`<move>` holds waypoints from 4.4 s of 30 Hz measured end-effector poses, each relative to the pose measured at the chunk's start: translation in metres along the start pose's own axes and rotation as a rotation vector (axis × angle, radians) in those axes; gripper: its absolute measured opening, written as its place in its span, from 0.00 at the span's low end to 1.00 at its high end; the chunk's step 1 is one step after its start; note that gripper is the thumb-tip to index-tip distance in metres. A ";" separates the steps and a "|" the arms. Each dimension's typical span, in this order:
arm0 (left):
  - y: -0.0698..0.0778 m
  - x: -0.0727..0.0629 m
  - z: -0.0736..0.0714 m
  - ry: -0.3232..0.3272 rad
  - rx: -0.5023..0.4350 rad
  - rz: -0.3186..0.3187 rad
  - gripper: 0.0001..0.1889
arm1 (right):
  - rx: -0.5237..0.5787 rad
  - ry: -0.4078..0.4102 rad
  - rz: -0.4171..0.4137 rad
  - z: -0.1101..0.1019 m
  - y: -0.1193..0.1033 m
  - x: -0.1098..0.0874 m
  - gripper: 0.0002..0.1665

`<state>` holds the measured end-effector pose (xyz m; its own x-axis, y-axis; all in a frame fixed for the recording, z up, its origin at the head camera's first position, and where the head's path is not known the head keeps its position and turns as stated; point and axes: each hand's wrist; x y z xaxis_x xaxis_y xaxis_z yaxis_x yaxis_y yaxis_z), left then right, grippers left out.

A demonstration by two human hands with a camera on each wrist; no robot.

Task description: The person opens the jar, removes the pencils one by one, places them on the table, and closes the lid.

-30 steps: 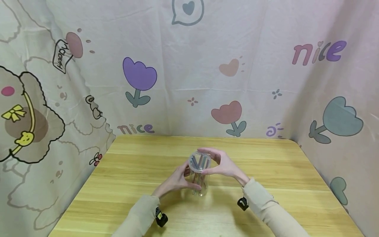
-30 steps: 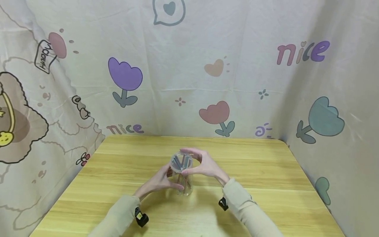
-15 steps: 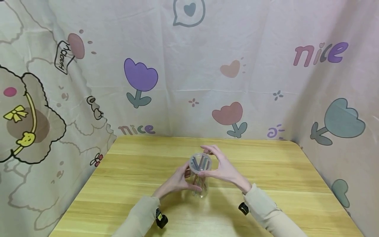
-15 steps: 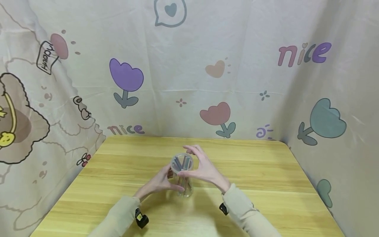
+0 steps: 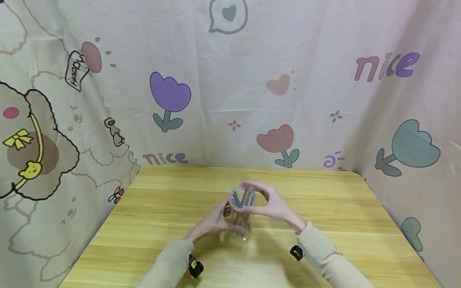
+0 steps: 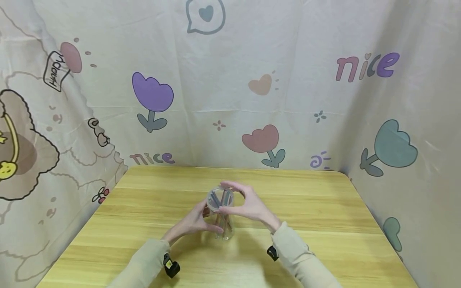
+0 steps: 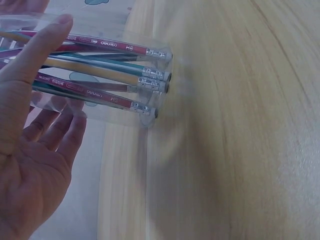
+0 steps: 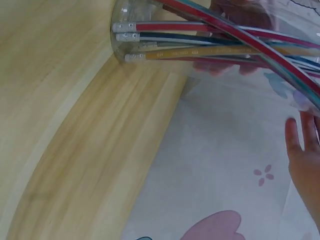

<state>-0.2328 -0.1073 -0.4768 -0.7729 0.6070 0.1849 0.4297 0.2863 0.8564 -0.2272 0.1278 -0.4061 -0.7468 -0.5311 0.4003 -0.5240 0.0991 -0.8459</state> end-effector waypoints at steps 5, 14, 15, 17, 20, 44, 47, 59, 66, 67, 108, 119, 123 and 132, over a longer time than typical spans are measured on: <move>-0.001 0.000 0.000 0.003 -0.006 -0.001 0.60 | 0.033 -0.072 0.013 -0.002 -0.003 0.000 0.43; 0.001 0.000 0.000 0.009 -0.004 -0.004 0.62 | -0.180 0.059 -0.041 0.007 -0.006 0.004 0.53; 0.001 0.000 0.000 0.007 -0.007 -0.005 0.62 | -0.185 0.067 -0.044 0.007 -0.007 0.005 0.53; 0.001 0.000 0.001 0.006 -0.006 -0.009 0.62 | -0.188 0.076 -0.046 0.008 -0.006 0.005 0.52; 0.002 0.000 0.001 0.002 -0.004 -0.009 0.61 | -0.177 0.066 -0.056 0.006 -0.006 0.004 0.49; 0.001 0.000 0.001 0.006 -0.019 -0.019 0.61 | -0.245 0.064 0.007 0.007 -0.008 0.002 0.46; 0.001 0.000 0.001 0.007 -0.019 -0.021 0.61 | -0.221 0.044 0.012 0.005 -0.007 0.001 0.45; 0.001 0.001 0.000 0.010 -0.027 -0.022 0.59 | -0.252 0.032 0.008 0.005 -0.010 0.003 0.58; 0.000 0.000 0.000 0.012 -0.031 -0.026 0.59 | -0.251 0.064 0.017 0.008 -0.009 0.004 0.51; -0.001 0.000 0.000 0.011 -0.032 -0.026 0.59 | -0.243 0.065 0.022 0.008 -0.008 0.003 0.50; 0.001 -0.003 0.000 0.039 0.048 -0.065 0.58 | 0.174 0.083 -0.115 -0.031 0.003 -0.040 0.47; 0.000 -0.003 0.001 0.041 0.047 -0.043 0.56 | 0.233 0.069 -0.087 -0.030 0.031 -0.065 0.48; 0.001 -0.004 0.001 0.042 0.047 -0.058 0.57 | 0.143 0.071 0.019 -0.028 0.040 -0.075 0.47; 0.001 -0.004 0.002 0.041 0.037 -0.074 0.57 | -0.027 -0.007 0.196 -0.028 0.052 -0.093 0.48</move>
<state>-0.2280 -0.1078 -0.4776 -0.8215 0.5523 0.1417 0.3869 0.3572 0.8501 -0.1962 0.2058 -0.4774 -0.8328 -0.5053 0.2259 -0.3792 0.2237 -0.8978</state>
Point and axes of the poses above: each hand's wrist, its own x-axis towards the middle knuckle, its own z-axis out of the palm, y = z × x, and after that the axes turned 6 degrees about x, right-handed
